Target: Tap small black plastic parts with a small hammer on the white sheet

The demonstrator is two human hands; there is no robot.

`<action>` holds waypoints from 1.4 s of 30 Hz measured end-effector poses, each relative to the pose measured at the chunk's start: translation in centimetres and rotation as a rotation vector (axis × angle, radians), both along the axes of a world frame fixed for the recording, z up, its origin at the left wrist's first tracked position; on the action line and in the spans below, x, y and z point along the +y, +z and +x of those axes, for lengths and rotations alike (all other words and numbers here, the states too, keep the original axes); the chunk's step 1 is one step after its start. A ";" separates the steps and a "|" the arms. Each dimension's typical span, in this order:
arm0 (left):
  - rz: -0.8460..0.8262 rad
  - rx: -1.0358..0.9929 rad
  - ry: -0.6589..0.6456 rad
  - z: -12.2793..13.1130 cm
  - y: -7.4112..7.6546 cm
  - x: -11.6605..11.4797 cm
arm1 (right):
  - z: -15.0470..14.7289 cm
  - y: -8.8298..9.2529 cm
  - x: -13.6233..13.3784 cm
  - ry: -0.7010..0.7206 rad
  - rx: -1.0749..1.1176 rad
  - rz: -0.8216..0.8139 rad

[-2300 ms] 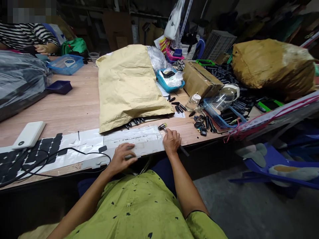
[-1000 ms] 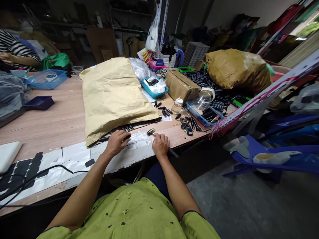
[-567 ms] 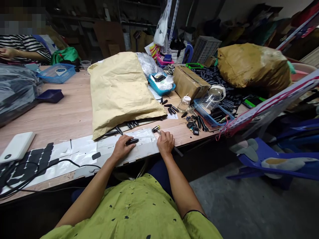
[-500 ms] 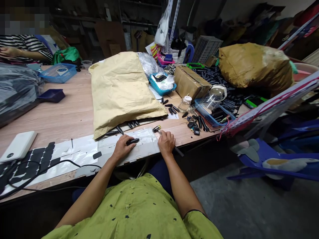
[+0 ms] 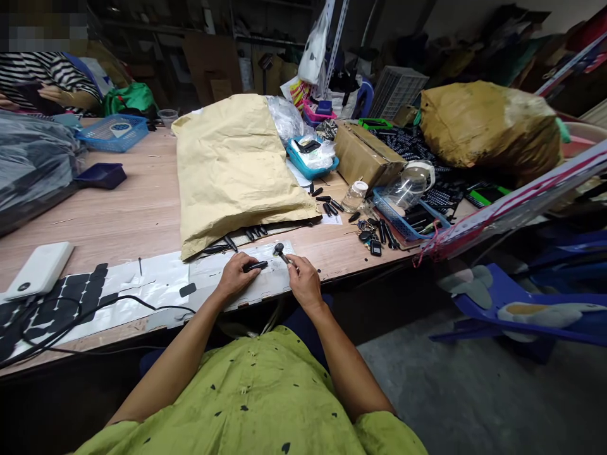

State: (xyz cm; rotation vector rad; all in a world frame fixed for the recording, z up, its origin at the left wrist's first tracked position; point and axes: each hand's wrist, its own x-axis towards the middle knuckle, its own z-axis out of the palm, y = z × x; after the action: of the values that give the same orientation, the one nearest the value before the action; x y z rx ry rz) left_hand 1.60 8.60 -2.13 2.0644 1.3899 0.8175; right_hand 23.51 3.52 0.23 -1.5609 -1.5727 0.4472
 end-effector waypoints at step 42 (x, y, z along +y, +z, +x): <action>-0.119 -0.130 0.079 1.0 0.1 -0.2 | -0.1 1.4 0.7 -0.070 -0.306 0.022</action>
State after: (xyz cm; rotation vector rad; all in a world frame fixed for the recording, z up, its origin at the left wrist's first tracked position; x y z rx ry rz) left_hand 2.64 8.40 -2.05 1.8438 1.4208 0.8643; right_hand 23.45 4.25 1.65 -1.7233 -1.7370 0.1561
